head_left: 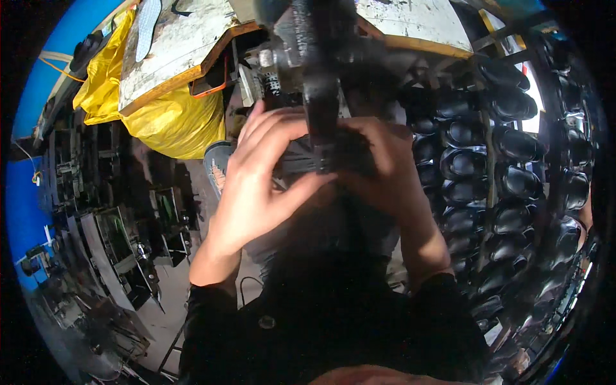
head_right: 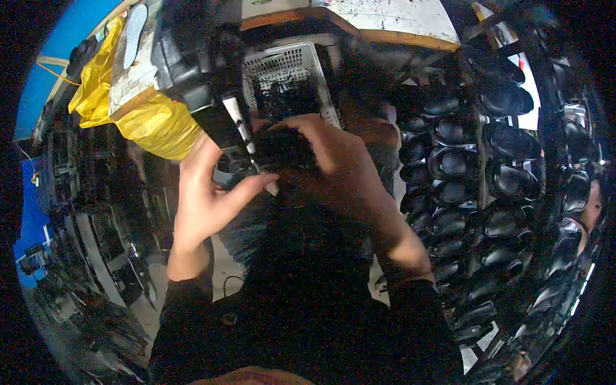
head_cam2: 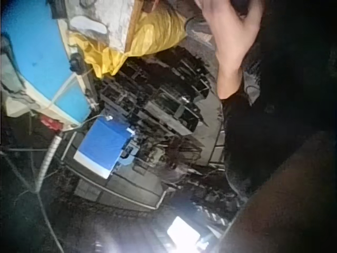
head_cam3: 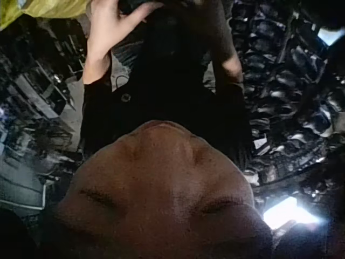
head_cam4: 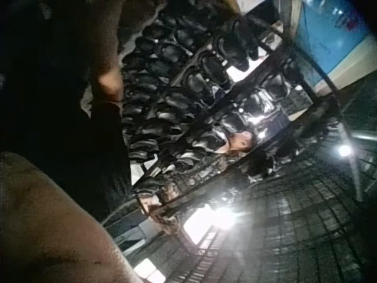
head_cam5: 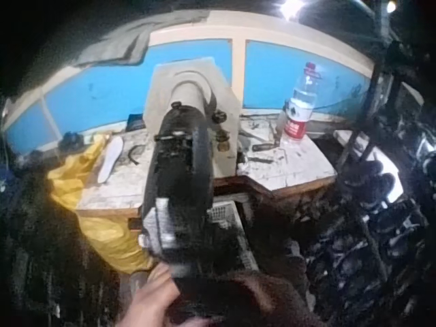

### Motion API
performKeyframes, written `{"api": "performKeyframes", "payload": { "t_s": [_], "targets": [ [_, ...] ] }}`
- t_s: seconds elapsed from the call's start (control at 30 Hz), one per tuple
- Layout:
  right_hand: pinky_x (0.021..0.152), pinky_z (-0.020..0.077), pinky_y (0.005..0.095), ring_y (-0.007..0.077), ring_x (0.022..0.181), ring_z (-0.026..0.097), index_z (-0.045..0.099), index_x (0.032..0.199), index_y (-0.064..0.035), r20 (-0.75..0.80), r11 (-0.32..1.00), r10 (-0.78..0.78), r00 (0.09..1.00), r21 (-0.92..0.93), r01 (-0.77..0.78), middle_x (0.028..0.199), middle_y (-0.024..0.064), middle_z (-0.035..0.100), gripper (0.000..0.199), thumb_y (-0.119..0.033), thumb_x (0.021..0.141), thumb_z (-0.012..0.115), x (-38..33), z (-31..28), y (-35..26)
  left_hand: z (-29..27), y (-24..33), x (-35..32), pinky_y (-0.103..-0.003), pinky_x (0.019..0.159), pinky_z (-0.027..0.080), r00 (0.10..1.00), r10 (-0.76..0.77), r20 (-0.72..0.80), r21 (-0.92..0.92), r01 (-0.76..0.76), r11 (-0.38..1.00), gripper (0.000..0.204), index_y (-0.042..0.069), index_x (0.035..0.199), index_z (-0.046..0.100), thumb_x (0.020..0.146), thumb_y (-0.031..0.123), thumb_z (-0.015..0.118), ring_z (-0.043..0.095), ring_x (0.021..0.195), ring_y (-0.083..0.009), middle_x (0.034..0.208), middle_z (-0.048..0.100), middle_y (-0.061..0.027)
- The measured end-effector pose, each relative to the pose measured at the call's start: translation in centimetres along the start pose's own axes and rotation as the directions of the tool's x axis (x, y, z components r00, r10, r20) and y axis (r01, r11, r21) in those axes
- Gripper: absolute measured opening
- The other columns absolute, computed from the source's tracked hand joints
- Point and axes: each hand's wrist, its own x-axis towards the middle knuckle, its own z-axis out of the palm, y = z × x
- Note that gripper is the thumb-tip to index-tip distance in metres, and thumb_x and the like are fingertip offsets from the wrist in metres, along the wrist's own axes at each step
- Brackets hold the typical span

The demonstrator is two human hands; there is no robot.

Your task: The person repeatedly presses the soles of black shoes against a grinding machine to smooth the surface. They handle the shoes one at a time, rotating them to grind different areas of the sole, and then place them back on a nearby rack.

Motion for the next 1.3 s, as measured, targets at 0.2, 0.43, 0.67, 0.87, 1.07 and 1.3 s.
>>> {"api": "performKeyframes", "payload": {
  "t_s": [0.2,0.43,0.67,0.87,1.07,1.3],
  "targets": [
    [0.086,0.0522,0.0411,0.0371,0.101,0.065,0.057,0.121,-0.0066,0.020,0.988,-0.128,0.992,-0.082,0.129,0.109,0.0139,0.066,0.055,-0.024,0.074,0.081,0.4,-0.2,0.6,1.1,-1.6,-0.6,-0.046,0.109,0.038,0.994,-0.107,-0.025,-0.300,0.095,0.949,0.046,0.003,0.111,0.064,0.068,0.004,0.082,0.065,0.107,-0.0251,0.109,0.070,-0.0104],
    [0.106,0.0404,0.0429,0.0325,0.128,0.049,0.042,0.140,-0.0034,-0.031,0.880,0.043,0.999,0.474,-0.024,0.139,0.0153,0.050,0.089,-0.022,0.066,0.088,-2.3,3.0,6.9,2.2,-2.8,-1.9,-0.033,0.100,0.045,0.983,-0.185,0.013,-0.582,0.158,0.798,0.050,0.000,0.115,0.061,0.070,-0.005,0.082,0.061,0.109,-0.0171,0.118,0.065,-0.0106],
    [0.114,0.0322,0.0445,0.0305,0.139,0.038,0.026,0.152,-0.0088,0.180,0.708,0.217,0.959,0.647,-0.282,0.153,0.0160,0.036,0.107,-0.021,0.066,0.088,-5.3,9.3,15.3,5.5,-4.4,-2.2,-0.039,0.102,0.045,0.986,-0.146,-0.080,-0.882,-0.002,0.470,0.056,0.001,0.120,0.054,0.071,-0.003,0.081,0.058,0.121,-0.0269,0.125,0.062,-0.0167],
    [0.117,0.0269,0.0415,0.0275,0.143,0.033,0.028,0.152,-0.0044,0.149,0.560,0.278,0.949,0.778,-0.286,0.155,0.0135,0.035,0.105,-0.009,0.064,0.084,-6.3,5.1,16.4,6.6,-4.3,-2.5,-0.045,0.108,0.039,0.979,-0.194,-0.067,-0.933,0.007,0.360,0.058,0.002,0.124,0.052,0.074,0.005,0.081,0.051,0.130,-0.0340,0.126,0.061,-0.0188],
    [0.118,0.0257,0.0376,0.0253,0.143,0.034,0.035,0.149,-0.0022,0.004,0.851,0.049,0.999,0.523,-0.044,0.154,0.0128,0.038,0.097,-0.010,0.066,0.083,-7.2,-1.9,18.2,7.1,-4.1,-2.3,-0.048,0.110,0.037,0.981,-0.168,-0.094,-0.959,-0.044,0.281,0.061,0.001,0.130,0.047,0.076,0.002,0.077,0.047,0.133,-0.0365,0.129,0.058,-0.0210],
    [0.117,0.0270,0.0394,0.0261,0.141,0.037,0.036,0.148,-0.0016,-0.023,0.913,0.146,0.989,0.389,-0.126,0.153,0.0128,0.040,0.104,-0.026,0.063,0.089,-6.3,-6.3,15.6,7.1,-3.8,-2.8,-0.051,0.109,0.040,0.946,-0.315,-0.078,-0.981,-0.016,0.196,0.075,0.005,0.139,0.042,0.074,0.004,0.080,0.049,0.130,-0.0380,0.136,0.052,-0.0217]
  ]
}}
